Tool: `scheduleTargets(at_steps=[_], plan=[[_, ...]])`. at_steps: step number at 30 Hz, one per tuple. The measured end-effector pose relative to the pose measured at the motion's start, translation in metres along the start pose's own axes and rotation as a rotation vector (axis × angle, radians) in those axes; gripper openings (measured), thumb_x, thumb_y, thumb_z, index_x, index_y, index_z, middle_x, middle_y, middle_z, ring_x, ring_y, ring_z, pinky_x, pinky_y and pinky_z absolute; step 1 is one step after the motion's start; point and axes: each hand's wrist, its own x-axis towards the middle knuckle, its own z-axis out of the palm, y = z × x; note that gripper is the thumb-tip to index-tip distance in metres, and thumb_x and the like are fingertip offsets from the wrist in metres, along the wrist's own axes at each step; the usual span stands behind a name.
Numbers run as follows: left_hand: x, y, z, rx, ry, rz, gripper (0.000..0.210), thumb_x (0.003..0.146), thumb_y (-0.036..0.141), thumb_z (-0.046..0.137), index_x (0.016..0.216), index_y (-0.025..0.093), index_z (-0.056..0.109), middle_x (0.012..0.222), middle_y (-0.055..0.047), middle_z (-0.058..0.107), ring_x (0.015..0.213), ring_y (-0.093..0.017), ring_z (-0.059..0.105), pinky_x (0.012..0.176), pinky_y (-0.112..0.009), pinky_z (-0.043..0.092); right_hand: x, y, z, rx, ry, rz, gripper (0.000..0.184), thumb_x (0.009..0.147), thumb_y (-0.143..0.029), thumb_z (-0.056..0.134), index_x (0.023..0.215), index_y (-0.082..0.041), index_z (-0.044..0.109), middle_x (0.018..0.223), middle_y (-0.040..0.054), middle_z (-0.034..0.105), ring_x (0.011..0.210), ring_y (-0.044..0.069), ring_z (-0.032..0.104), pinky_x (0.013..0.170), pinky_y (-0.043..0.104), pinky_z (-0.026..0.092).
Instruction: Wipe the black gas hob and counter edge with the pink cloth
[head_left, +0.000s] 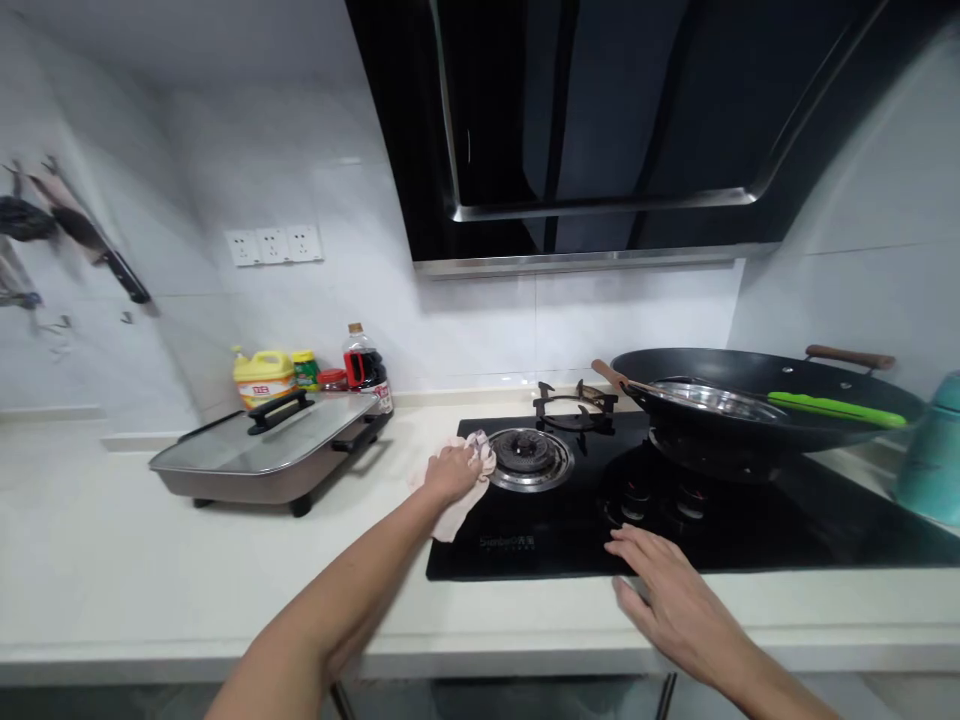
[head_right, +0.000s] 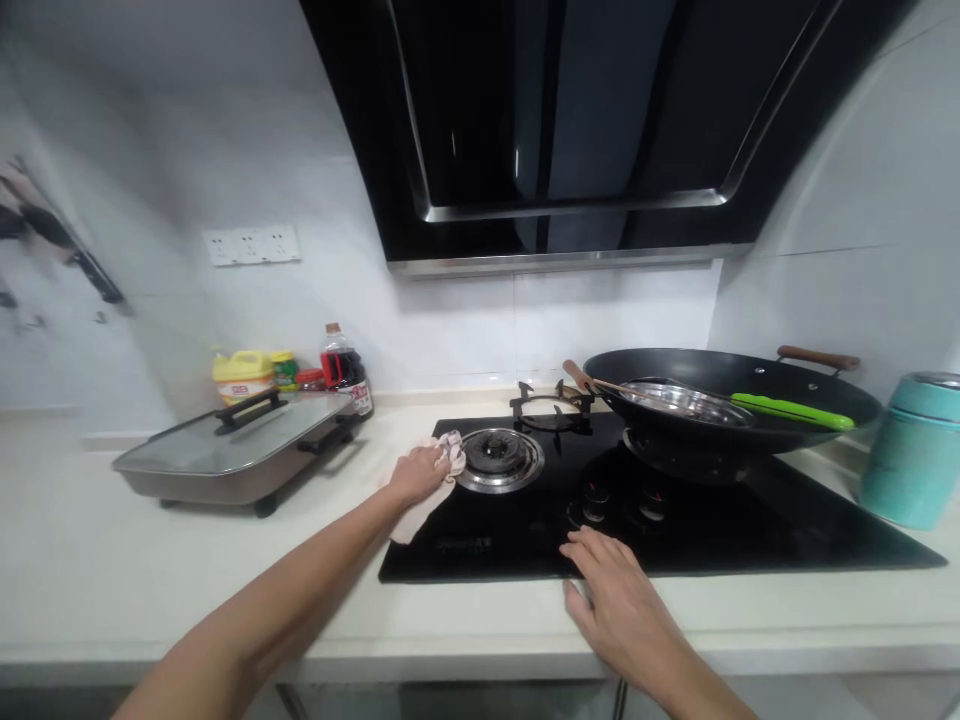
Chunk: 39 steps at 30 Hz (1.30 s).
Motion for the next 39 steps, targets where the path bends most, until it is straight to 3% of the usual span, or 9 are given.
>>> scheduleTargets(at_steps=[7,12,18,21,25,29,32,39], plan=[[-0.077,0.022,-0.003,0.024,0.042,0.146,0.041,0.103,0.044,0.036,0.126,0.028,0.067,0.144,-0.007,0.066,0.135,-0.029,0.055,0.109,-0.051,0.042,0.002,0.001,0.004,0.002,0.065,-0.040,0.037,0.098,-0.034,0.052,0.127,-0.021,0.071,0.137,0.0122,0.068,0.135,0.029,0.058,0.117,0.053,0.046],[-0.127,0.047,0.000,0.027,0.120,0.330,0.038,0.105,0.041,0.040,0.128,0.027,0.067,0.143,-0.009,0.067,0.133,-0.029,0.056,0.108,-0.050,0.043,0.002,-0.001,0.004,0.058,0.132,-0.052,0.034,0.097,-0.035,0.054,0.121,-0.020,0.073,0.132,0.0133,0.069,0.129,0.030,0.062,0.112,0.051,0.050],[-0.146,0.081,0.006,0.023,0.136,0.487,0.041,0.107,0.044,0.039,0.134,0.028,0.065,0.162,-0.005,0.052,0.139,-0.028,0.054,0.113,-0.049,0.042,-0.001,0.011,-0.007,0.219,0.290,-0.063,0.032,0.103,-0.037,0.046,0.096,-0.026,0.075,0.121,0.0096,0.071,0.114,0.025,0.067,0.098,0.043,0.056],[-0.136,0.099,0.002,-0.010,0.050,0.504,0.042,0.107,0.044,0.036,0.137,0.030,0.062,0.167,-0.003,0.045,0.144,-0.029,0.049,0.116,-0.053,0.040,-0.007,0.044,-0.024,0.155,0.346,-0.031,0.034,0.104,-0.041,0.047,0.096,-0.026,0.076,0.118,0.0098,0.071,0.111,0.025,0.067,0.097,0.043,0.055],[-0.110,0.128,-0.003,-0.099,-0.091,0.523,0.045,0.107,0.047,0.034,0.140,0.033,0.061,0.171,-0.003,0.038,0.152,-0.031,0.040,0.124,-0.058,0.030,-0.030,0.116,-0.046,-0.051,0.323,0.032,0.037,0.101,-0.047,0.048,0.098,-0.024,0.078,0.114,0.0110,0.073,0.107,0.028,0.069,0.099,0.048,0.053],[-0.072,0.156,0.001,-0.132,-0.119,0.511,0.044,0.106,0.046,0.035,0.138,0.032,0.062,0.169,-0.003,0.042,0.151,-0.031,0.041,0.123,-0.060,0.029,-0.057,0.170,-0.052,-0.140,0.337,0.120,0.042,0.101,-0.051,0.047,0.097,-0.022,0.077,0.111,0.0120,0.074,0.103,0.029,0.070,0.097,0.049,0.054],[-0.039,0.174,0.009,-0.137,-0.110,0.516,0.048,0.107,0.047,0.031,0.144,0.031,0.058,0.168,-0.005,0.043,0.152,-0.031,0.039,0.124,-0.062,0.026,-0.066,0.175,-0.050,-0.146,0.327,0.165,0.041,0.100,-0.054,0.048,0.102,-0.023,0.074,0.111,0.0106,0.074,0.103,0.029,0.070,0.098,0.048,0.054],[0.037,0.214,0.021,-0.147,-0.137,0.510,0.054,0.107,0.046,0.027,0.153,0.031,0.050,0.170,-0.006,0.039,0.155,-0.029,0.035,0.126,-0.062,0.019,-0.061,0.155,-0.056,-0.150,0.274,0.218,0.038,0.100,-0.054,0.048,0.106,-0.023,0.069,0.114,0.0093,0.071,0.106,0.029,0.068,0.097,0.048,0.051]])
